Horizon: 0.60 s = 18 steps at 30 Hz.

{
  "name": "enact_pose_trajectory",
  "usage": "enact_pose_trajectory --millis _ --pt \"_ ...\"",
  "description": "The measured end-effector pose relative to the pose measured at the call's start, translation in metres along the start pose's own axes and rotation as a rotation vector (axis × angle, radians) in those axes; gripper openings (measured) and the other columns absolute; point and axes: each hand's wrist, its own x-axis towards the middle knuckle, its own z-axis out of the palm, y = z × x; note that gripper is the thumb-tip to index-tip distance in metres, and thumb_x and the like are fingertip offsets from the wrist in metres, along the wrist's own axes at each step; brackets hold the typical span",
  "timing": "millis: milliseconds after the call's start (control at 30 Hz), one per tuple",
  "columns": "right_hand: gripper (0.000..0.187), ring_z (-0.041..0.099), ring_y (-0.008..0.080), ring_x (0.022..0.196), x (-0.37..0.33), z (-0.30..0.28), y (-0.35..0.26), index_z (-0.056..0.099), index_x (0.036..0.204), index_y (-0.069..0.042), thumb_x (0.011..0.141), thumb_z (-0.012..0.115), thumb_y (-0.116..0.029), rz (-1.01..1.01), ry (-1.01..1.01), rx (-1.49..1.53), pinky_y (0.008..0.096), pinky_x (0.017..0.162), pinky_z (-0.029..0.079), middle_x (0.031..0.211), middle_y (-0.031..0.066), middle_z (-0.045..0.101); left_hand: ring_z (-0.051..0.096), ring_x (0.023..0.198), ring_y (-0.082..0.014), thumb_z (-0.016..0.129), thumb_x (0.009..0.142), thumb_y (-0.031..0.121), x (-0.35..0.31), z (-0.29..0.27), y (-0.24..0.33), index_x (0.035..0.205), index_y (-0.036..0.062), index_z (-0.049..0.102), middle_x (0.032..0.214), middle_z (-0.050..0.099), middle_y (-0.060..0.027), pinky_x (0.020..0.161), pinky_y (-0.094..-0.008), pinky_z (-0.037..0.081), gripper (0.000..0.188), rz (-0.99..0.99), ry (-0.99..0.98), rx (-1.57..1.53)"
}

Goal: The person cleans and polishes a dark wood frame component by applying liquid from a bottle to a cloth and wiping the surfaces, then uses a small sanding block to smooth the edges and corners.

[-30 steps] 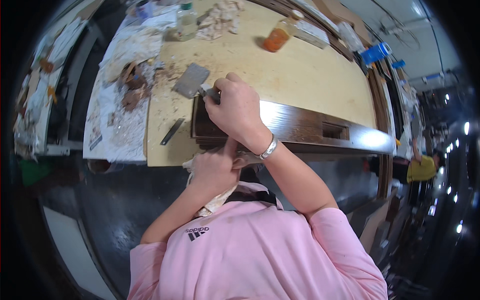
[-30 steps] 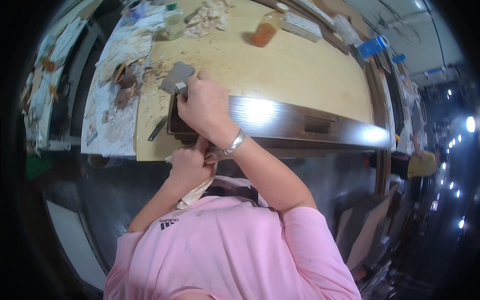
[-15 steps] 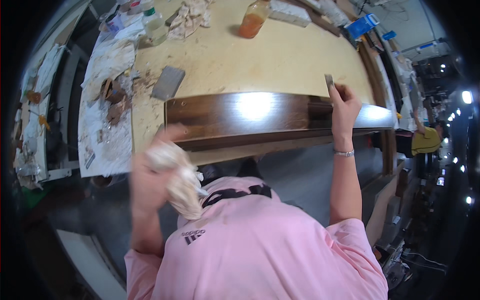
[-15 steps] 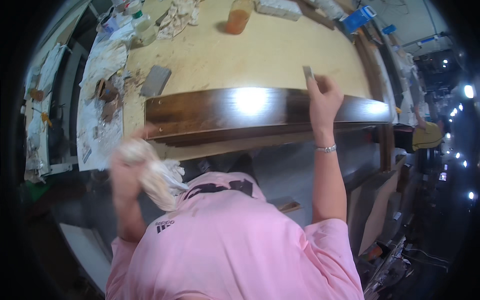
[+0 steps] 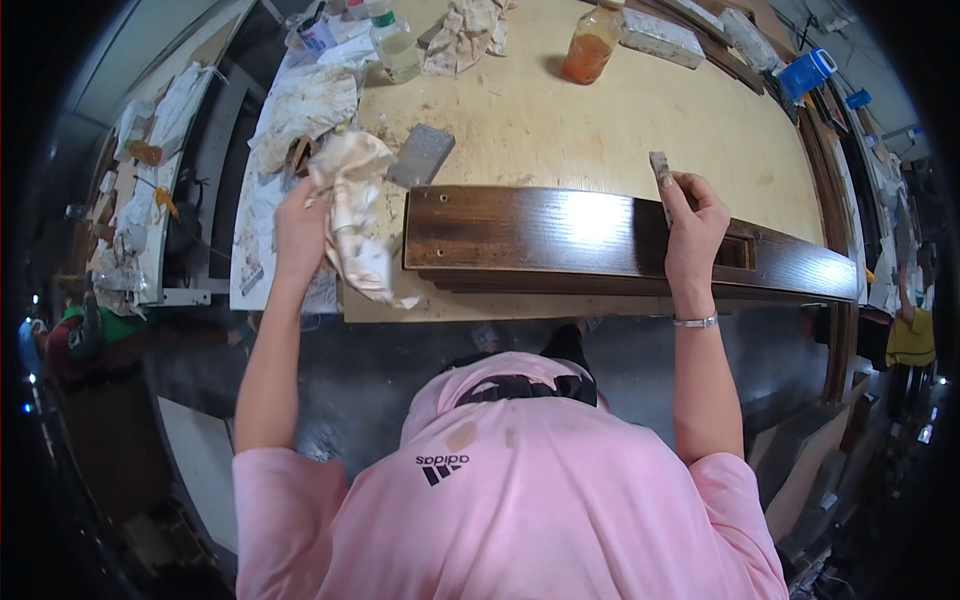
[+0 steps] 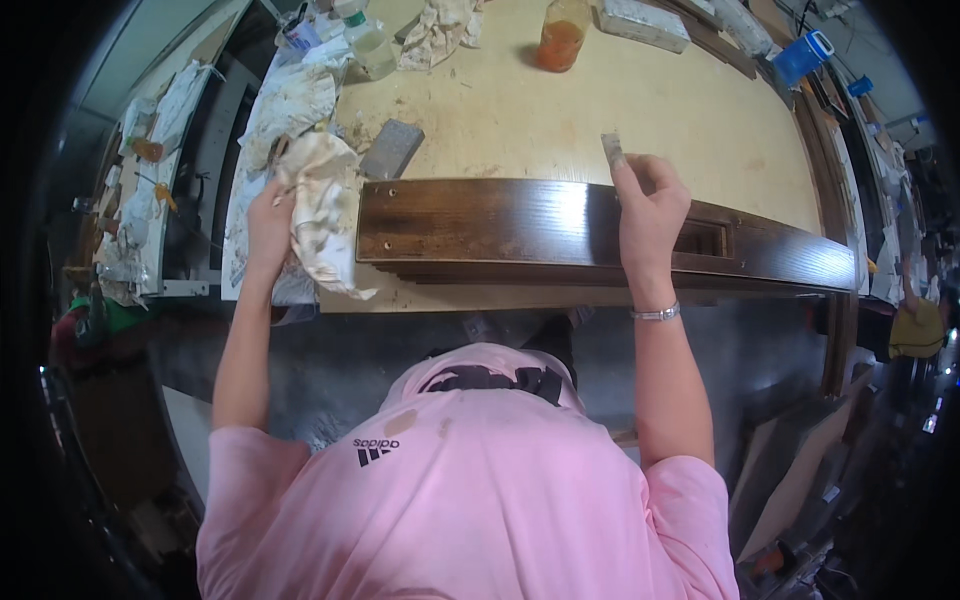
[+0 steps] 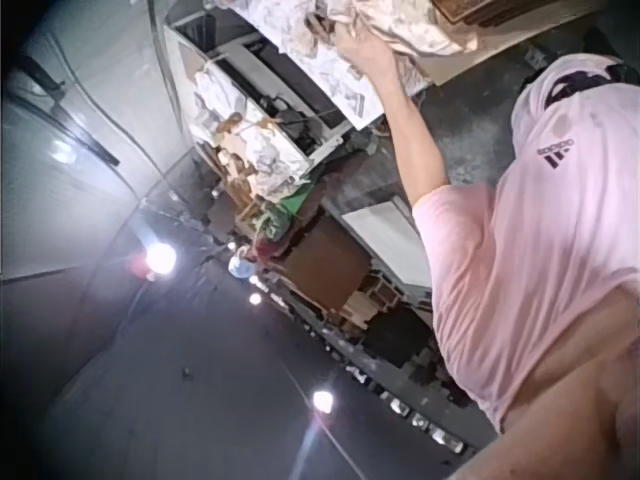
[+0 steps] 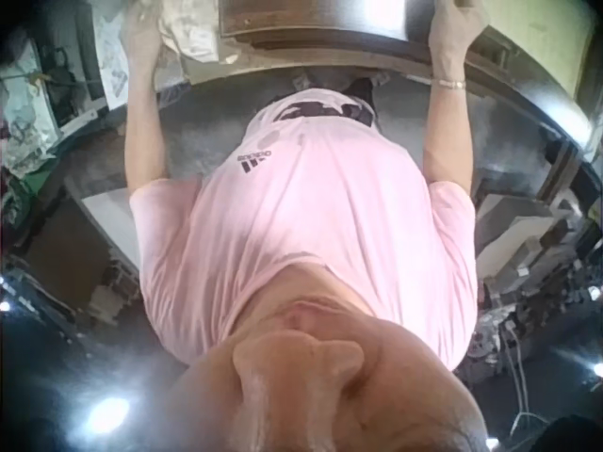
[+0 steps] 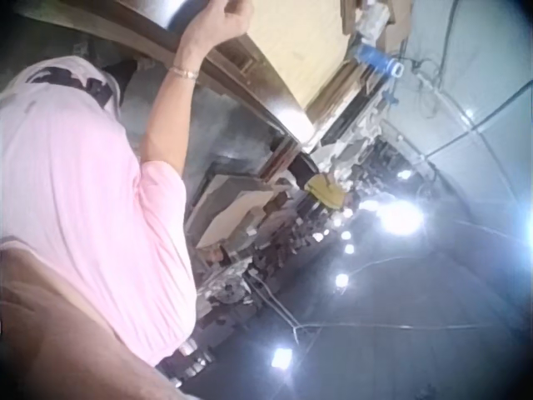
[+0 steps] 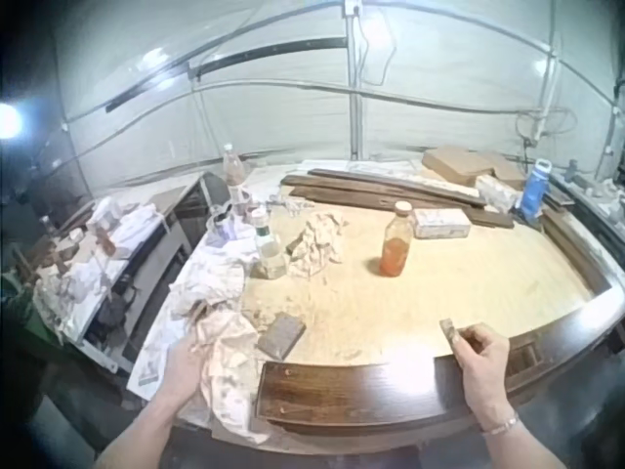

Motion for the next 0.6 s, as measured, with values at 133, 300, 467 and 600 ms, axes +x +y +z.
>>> enact_pose_trajectory --millis 133,300,467,600 --pt "0.021 0.043 0.003 0.069 -0.002 0.0 -0.004 0.07 0.095 0.005 0.093 0.07 -0.015 0.027 0.003 -0.005 0.022 0.059 0.031 0.077 -0.005 0.057 0.066 0.108 -0.0241 0.059 0.098 0.016 -0.022 0.022 0.046 0.128 -0.001 0.059 0.116 0.069 -0.0144 0.096 -0.0363 0.05 0.035 0.173 -0.108 -0.203" --pt "0.024 0.051 0.0069 0.067 0.0 0.0 -0.005 0.071 0.094 0.005 0.091 0.071 -0.019 0.001 -0.002 0.001 0.0243 0.06 0.04 0.076 0.0003 0.062 0.056 0.124 -0.0327 0.066 0.09 0.011 -0.002 0.049 0.051 0.118 0.0013 0.065 0.127 0.063 -0.0185 0.106 -0.0419 0.042 0.03 0.369 -0.131 0.021" --pt "0.024 0.052 0.0068 0.067 0.0 -0.001 0.003 0.071 0.094 0.006 0.09 0.072 -0.018 -0.009 0.022 -0.002 0.0242 0.06 0.041 0.077 0.0008 0.062 0.052 0.131 -0.0302 0.065 0.088 0.01 0.001 0.053 0.059 0.12 0.0048 0.067 0.135 0.061 -0.0169 0.113 -0.0412 0.036 0.033 0.233 -0.235 -0.303" --pt "0.024 0.054 0.0076 0.069 -0.004 0.0 -0.007 0.071 0.093 0.006 0.09 0.072 -0.018 0.004 -0.002 0.009 0.0243 0.063 0.043 0.078 0.0015 0.063 0.055 0.128 -0.0308 0.064 0.089 0.013 0.009 0.053 0.049 0.117 0.0046 0.068 0.129 0.064 -0.0163 0.111 -0.0413 0.038 0.029 0.629 -0.044 0.366"
